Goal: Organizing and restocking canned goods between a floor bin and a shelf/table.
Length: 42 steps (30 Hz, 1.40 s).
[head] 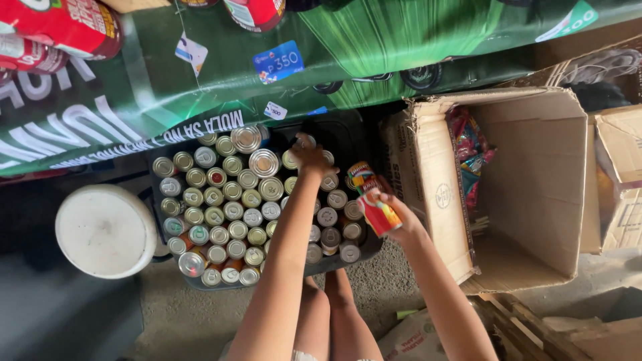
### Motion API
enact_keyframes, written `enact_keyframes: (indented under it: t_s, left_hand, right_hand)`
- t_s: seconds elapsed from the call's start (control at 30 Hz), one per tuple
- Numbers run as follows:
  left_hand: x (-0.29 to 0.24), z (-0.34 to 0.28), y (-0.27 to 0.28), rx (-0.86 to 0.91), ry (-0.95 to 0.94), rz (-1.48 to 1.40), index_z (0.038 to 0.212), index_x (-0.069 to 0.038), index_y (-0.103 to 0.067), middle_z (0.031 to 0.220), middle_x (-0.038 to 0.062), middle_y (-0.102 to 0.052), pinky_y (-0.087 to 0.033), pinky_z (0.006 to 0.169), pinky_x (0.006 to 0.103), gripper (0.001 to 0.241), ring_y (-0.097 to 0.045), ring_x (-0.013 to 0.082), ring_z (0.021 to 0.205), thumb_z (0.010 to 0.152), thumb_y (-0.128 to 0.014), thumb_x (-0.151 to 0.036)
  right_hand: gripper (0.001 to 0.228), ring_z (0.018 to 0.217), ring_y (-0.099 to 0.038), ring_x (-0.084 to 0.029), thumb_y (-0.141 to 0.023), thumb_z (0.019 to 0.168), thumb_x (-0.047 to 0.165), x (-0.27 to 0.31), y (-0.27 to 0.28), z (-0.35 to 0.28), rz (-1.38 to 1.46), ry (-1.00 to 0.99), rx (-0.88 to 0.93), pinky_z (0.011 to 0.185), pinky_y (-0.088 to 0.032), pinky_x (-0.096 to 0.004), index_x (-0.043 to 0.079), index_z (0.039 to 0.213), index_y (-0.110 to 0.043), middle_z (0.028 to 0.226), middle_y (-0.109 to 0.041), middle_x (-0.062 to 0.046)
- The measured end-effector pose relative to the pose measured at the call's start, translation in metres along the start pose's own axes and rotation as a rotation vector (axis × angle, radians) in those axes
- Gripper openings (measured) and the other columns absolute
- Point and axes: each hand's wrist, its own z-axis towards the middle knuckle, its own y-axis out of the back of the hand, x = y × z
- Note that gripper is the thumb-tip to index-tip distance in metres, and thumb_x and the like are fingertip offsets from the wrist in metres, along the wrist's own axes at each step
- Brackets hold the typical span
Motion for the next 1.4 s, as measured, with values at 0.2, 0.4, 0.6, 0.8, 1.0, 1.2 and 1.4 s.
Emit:
enact_keyframes:
  t_s: [0.2,0.4,0.6,0.8,1.0,1.2,1.4]
  left_hand:
    - [0.022,-0.005,-0.019,-0.187,-0.113,-0.140,0.154,-0.033,-0.044,0.165,0.034,-0.008,-0.043,0.102,0.0573,0.102,-0.042,0.0486,0.138,0.069,-0.070,-0.081]
    - [0.029,0.000,-0.035,-0.296,-0.146,-0.183,0.149,-0.034,-0.051,0.165,0.031,-0.014,-0.045,0.101,0.0566,0.082,-0.045,0.0450,0.136,0.076,-0.073,-0.064]
    - [0.033,-0.004,-0.033,-0.358,-0.183,-0.186,0.144,-0.031,-0.052,0.163,0.029,-0.019,-0.043,0.102,0.0592,0.076,-0.043,0.0438,0.139,0.077,-0.078,-0.053]
    - [0.017,-0.075,0.012,-0.649,-0.781,-0.647,0.158,-0.016,-0.035,0.154,0.023,-0.040,-0.050,0.097,0.0563,0.115,-0.057,0.0415,0.125,0.059,-0.091,-0.036]
    - [0.021,-0.084,0.013,-0.838,-0.664,-0.725,0.143,-0.022,-0.052,0.130,0.006,-0.063,-0.061,0.082,0.0377,0.092,-0.071,0.0280,0.110,0.061,-0.093,-0.020]
    - [0.072,-0.068,0.010,-1.051,-0.292,-0.530,0.120,-0.014,-0.058,0.120,0.008,-0.063,-0.058,0.075,0.0437,0.072,-0.067,0.0303,0.092,0.058,-0.093,-0.020]
    - [0.104,-0.036,0.014,-0.830,-0.092,-0.280,0.113,-0.013,-0.063,0.112,0.010,-0.066,-0.052,0.083,0.0498,0.062,-0.062,0.0313,0.104,0.058,-0.087,-0.022]
  right_hand:
    - [0.049,0.110,-0.068,-0.034,-0.075,0.087,0.031,0.048,-0.042,0.088,0.013,-0.149,-0.103,0.094,-0.059,-0.047,0.006,0.128,-0.064,0.123,-0.070,-0.019]
    - [0.033,0.111,-0.068,-0.029,-0.075,0.084,0.028,0.068,-0.042,0.141,0.141,-0.171,-0.221,0.094,-0.059,-0.053,0.017,0.114,-0.067,0.122,-0.070,-0.008]
    - [0.032,0.101,-0.071,-0.029,-0.074,0.093,0.033,0.064,0.005,0.171,0.018,-0.152,-0.110,0.084,-0.062,-0.045,0.013,0.117,-0.069,0.117,-0.073,-0.012]
    - [0.027,0.091,-0.074,-0.020,-0.061,0.103,0.034,0.050,0.010,0.190,-0.054,0.021,-0.055,0.077,-0.062,-0.038,0.012,0.116,-0.067,0.109,-0.073,-0.006]
    - [0.037,0.089,-0.071,-0.019,-0.054,0.108,0.041,0.049,-0.043,0.177,-0.506,0.140,-0.154,0.076,-0.058,-0.039,0.009,0.122,-0.065,0.106,-0.073,-0.006]
    - [0.049,0.099,-0.069,-0.022,-0.060,0.092,0.043,0.066,-0.041,0.211,-1.051,0.151,-0.397,0.091,-0.050,-0.050,0.013,0.131,-0.067,0.113,-0.074,-0.005]
    - [0.082,0.100,-0.067,-0.041,-0.088,0.062,0.042,0.050,-0.010,0.269,-1.799,0.775,-0.535,0.085,-0.054,-0.048,-0.003,0.125,-0.062,0.111,-0.069,-0.025]
